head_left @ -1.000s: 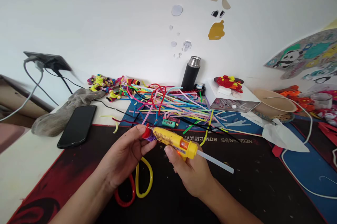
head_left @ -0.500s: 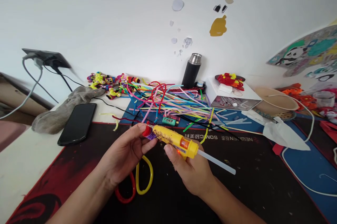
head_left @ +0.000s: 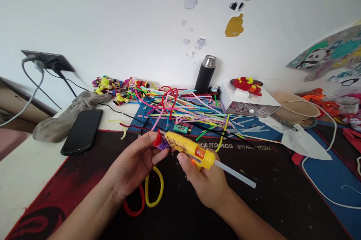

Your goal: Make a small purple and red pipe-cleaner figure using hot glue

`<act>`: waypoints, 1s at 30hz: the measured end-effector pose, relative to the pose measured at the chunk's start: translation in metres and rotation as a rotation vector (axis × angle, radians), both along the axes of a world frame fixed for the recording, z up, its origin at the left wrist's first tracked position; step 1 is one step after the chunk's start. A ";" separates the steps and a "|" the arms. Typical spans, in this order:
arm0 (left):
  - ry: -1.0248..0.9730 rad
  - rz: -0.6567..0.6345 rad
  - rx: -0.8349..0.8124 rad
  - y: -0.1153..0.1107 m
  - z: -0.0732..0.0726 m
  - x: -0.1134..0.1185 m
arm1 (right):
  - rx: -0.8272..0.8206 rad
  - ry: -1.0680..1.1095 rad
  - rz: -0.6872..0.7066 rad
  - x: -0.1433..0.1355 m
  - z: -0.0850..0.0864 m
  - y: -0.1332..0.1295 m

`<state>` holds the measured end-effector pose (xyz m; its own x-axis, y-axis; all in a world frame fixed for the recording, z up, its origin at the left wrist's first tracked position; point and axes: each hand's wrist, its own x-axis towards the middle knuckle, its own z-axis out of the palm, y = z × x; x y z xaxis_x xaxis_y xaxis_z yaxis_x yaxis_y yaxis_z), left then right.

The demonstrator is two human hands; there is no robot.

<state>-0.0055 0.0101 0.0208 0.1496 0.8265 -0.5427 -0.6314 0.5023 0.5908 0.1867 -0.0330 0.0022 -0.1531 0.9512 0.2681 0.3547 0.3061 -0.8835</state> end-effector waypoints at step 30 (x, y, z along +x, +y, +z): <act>-0.014 0.021 0.023 -0.001 0.001 -0.003 | -0.200 0.112 0.019 -0.003 0.002 -0.001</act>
